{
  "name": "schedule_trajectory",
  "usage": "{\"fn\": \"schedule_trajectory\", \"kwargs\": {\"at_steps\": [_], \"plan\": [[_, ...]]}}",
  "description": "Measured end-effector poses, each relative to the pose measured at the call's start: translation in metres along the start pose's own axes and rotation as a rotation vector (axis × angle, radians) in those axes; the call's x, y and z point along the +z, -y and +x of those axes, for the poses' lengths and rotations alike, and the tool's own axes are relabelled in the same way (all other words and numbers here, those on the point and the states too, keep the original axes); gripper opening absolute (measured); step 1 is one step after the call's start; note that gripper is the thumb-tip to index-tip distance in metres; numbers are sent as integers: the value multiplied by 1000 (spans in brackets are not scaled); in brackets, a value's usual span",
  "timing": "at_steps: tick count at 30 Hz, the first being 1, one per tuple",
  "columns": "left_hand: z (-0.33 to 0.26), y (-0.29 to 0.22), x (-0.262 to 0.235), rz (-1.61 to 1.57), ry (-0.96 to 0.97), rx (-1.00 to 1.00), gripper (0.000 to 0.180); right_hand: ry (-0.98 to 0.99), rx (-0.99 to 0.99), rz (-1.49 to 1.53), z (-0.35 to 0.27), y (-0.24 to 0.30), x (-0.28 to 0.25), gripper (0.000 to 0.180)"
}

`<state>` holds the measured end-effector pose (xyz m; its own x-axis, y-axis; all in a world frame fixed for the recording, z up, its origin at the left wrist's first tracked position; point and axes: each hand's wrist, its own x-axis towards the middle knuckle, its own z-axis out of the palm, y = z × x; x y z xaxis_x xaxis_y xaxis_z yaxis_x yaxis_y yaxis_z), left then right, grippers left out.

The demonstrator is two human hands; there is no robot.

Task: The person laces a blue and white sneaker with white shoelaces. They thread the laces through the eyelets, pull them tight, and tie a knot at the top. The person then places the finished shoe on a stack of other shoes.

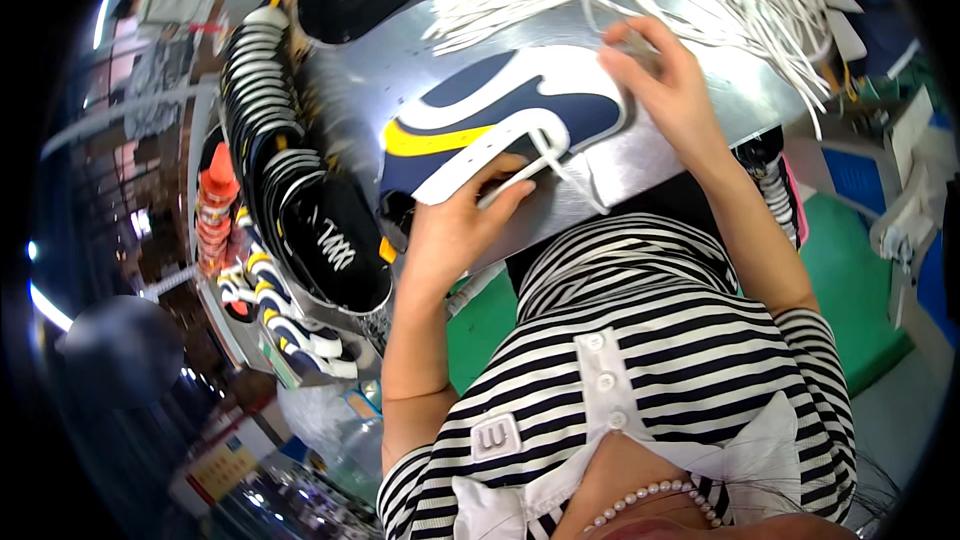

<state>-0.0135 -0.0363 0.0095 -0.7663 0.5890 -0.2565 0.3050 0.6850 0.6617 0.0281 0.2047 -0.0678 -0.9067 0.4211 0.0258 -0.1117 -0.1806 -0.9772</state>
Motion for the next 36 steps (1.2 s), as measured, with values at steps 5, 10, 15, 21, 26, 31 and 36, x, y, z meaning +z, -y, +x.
{"fn": "schedule_trajectory", "kwargs": {"at_steps": [5, 10, 15, 21, 26, 31, 36], "plan": [[1, -2, 1, 136, -372, 125, 16, 224, 87, -329, -42, 12, 19, 23], [7, -16, 5, 312, -429, 443, 11, 339, 89, -254, -27, 1, 36, 36], [2, 5, 11, 310, -447, 261, 21, 419, 116, -219, -33, 2, 51, 30], [9, 8, -25, 139, -682, 223, 26, 590, -158, -499, -85, -3, 14, 16], [-2, -25, -83, 26, -1006, 275, 30, 658, -62, -910, -131, 0, -62, 11], [-2, -10, -37, 70, -628, 63, 19, 535, -17, -512, -108, 25, -65, 11], [13, 12, 23, 333, -233, 262, 14, 392, 172, 35, -51, 51, -10, 12]]}}
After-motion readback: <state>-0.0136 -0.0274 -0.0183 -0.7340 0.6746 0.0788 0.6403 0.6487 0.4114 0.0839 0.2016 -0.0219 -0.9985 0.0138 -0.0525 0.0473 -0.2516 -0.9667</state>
